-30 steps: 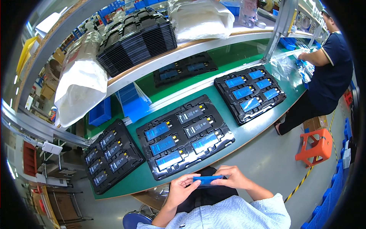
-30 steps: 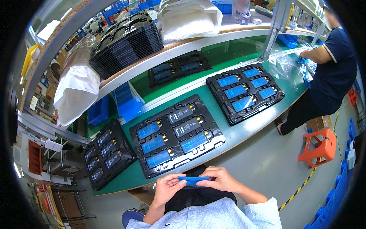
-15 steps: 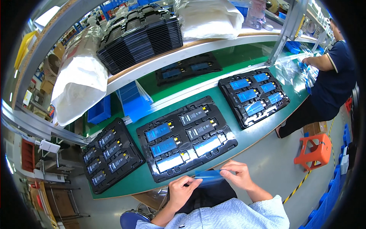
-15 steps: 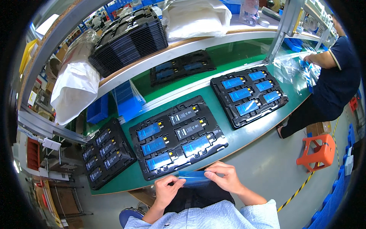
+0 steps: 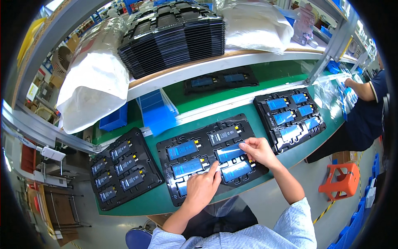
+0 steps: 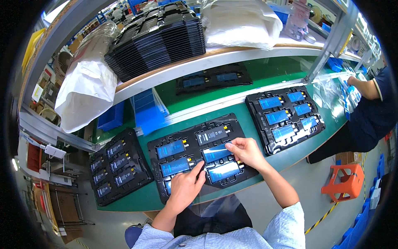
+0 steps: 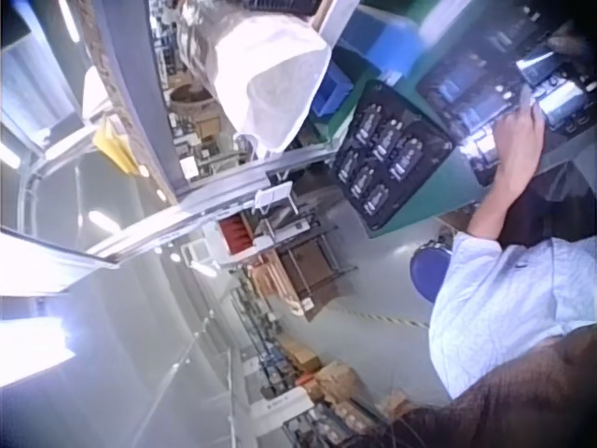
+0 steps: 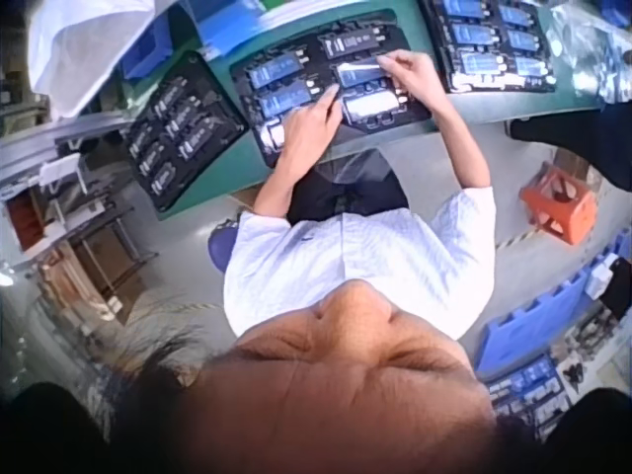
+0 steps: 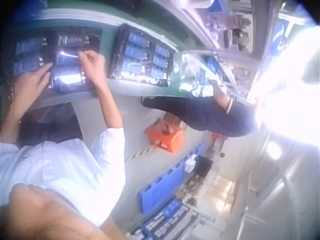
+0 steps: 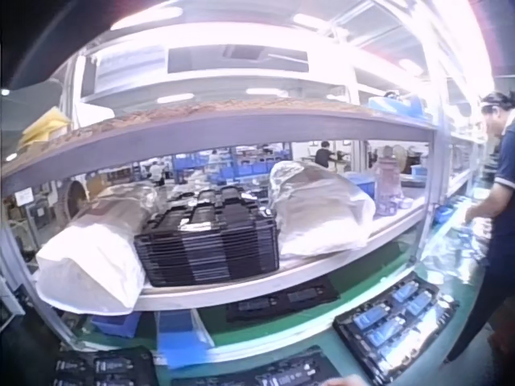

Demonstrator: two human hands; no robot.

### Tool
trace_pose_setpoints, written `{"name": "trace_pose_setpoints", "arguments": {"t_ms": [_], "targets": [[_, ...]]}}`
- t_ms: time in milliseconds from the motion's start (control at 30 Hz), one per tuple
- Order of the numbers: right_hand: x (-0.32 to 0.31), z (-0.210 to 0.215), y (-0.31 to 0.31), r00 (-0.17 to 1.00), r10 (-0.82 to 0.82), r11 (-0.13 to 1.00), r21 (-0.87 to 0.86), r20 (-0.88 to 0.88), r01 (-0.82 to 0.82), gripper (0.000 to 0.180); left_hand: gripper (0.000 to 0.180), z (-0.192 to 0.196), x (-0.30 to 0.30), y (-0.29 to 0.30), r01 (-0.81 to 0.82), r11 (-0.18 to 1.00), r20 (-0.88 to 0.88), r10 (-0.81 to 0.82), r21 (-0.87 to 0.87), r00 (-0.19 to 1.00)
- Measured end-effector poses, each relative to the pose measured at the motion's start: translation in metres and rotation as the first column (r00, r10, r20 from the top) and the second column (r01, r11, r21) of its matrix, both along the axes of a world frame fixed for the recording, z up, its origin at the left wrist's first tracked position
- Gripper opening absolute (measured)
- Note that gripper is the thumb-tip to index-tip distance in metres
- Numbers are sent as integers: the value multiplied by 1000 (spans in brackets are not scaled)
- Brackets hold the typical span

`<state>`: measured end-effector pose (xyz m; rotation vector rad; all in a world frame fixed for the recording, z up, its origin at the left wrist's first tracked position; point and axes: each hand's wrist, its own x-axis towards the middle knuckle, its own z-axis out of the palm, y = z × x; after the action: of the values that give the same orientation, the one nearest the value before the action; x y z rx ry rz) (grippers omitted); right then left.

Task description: The person repeatedly picks small blue rectangular components from a blue bin and places them into individual slots within black plastic trays on a green workbench. The person handles the components one at a time, filling multiple trays throughout the clip.

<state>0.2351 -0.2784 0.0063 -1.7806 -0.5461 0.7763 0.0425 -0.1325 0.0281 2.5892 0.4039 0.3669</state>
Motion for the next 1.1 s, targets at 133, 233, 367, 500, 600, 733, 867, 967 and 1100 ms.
{"name": "trace_pose_setpoints", "arguments": {"t_ms": [133,233,367,500,600,733,867,967,1100], "targets": [[-4,-1,5,998,-15,997,-70,64,19,27,28,-14,6,3,-39,999,3,40,-14,999],[-6,-3,5,994,-40,998,-48,104,45,27,27,-19,7,3,-39,999,32,39,-6,999],[-6,-3,7,988,-18,996,-86,153,31,27,27,-21,8,5,-30,1000,45,30,-5,999],[-5,-4,7,986,-13,995,-91,166,29,28,25,-22,9,5,-25,1000,72,24,0,997],[-5,-4,8,983,-6,994,-102,182,25,28,25,-22,9,5,-20,1000,81,20,8,997],[-4,-2,9,982,10,993,-116,189,12,29,25,-23,9,5,-22,1000,65,21,20,998],[-4,1,9,983,13,992,-125,181,10,29,24,-20,9,4,-17,999,63,16,28,998],[-5,3,10,984,16,992,-128,176,7,28,26,-23,9,4,-13,999,55,11,34,998],[-5,1,10,985,7,992,-122,171,15,26,34,-20,12,1,15,995,-24,-13,97,1000]]}}
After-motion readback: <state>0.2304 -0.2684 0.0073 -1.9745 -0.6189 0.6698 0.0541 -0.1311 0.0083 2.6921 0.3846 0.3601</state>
